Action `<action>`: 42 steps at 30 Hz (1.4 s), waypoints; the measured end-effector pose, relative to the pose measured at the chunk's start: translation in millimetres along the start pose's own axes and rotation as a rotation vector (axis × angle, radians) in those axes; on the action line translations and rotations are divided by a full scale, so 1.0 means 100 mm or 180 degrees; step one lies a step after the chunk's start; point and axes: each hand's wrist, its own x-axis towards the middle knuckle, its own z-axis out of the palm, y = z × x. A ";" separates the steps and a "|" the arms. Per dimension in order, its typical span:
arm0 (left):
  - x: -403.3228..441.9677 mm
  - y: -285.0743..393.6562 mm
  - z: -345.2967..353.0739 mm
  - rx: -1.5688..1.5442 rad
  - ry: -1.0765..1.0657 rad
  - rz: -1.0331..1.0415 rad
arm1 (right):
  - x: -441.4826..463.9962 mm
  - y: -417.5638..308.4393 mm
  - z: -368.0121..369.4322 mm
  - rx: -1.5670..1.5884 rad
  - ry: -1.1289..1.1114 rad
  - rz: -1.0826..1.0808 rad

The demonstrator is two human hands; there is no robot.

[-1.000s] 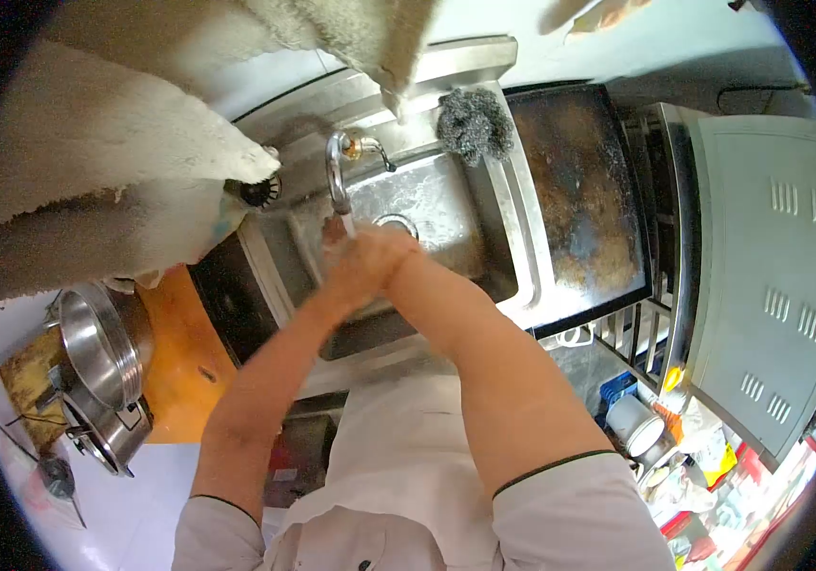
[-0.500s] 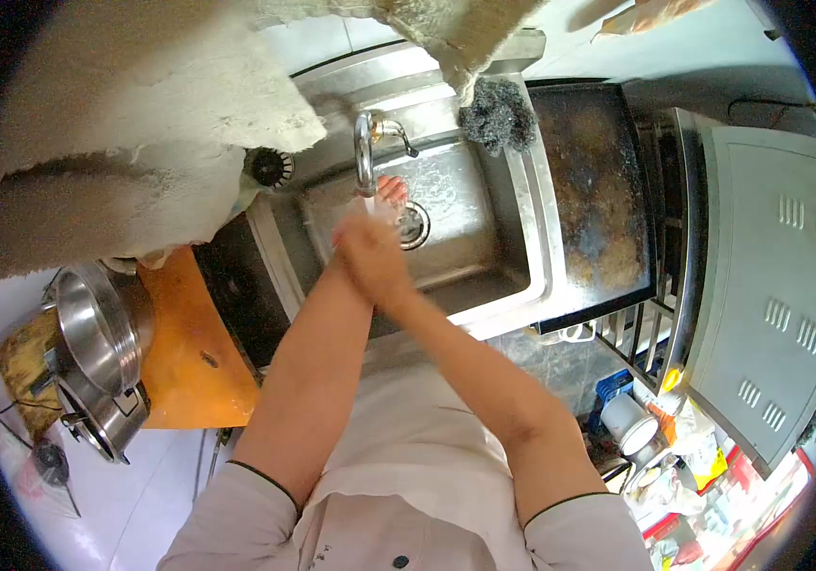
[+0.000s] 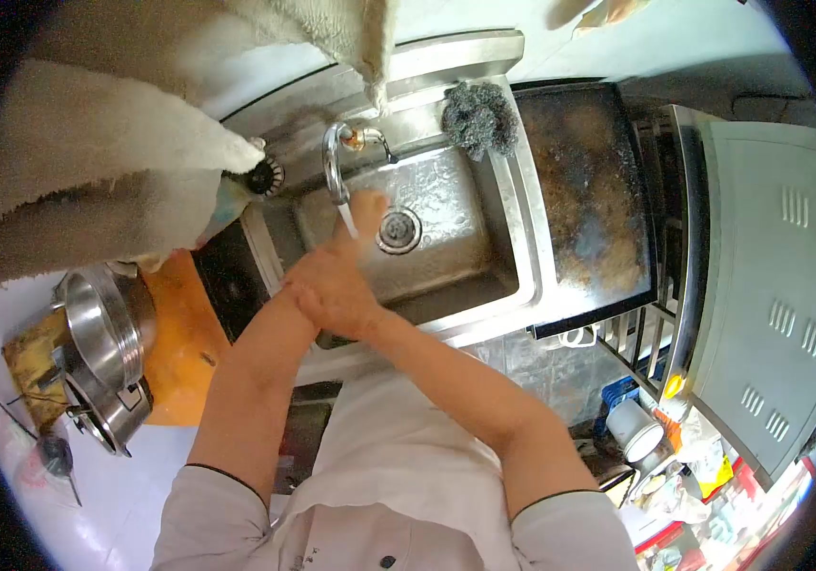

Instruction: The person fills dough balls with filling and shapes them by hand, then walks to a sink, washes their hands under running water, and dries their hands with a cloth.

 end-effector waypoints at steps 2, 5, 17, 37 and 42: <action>-0.05 -0.34 0.17 -0.0180 0.0322 -0.0111 | -0.06 0.34 0.06 -0.0618 0.0432 0.0166; -0.11 -0.33 0.43 -0.6428 0.0020 -0.0258 | -0.09 0.59 0.04 -0.1025 0.1025 0.0177; -1.42 0.52 -0.38 -0.1004 0.1664 -0.0047 | 0.42 1.14 -0.95 0.2642 0.0972 0.3919; -2.23 1.47 -1.36 -0.1731 0.0360 0.0747 | 0.12 -0.13 -2.25 0.1154 -0.0477 0.2215; -2.03 2.21 -1.02 0.1738 0.0894 0.0638 | 1.06 -1.13 -3.10 0.3623 0.1717 0.0335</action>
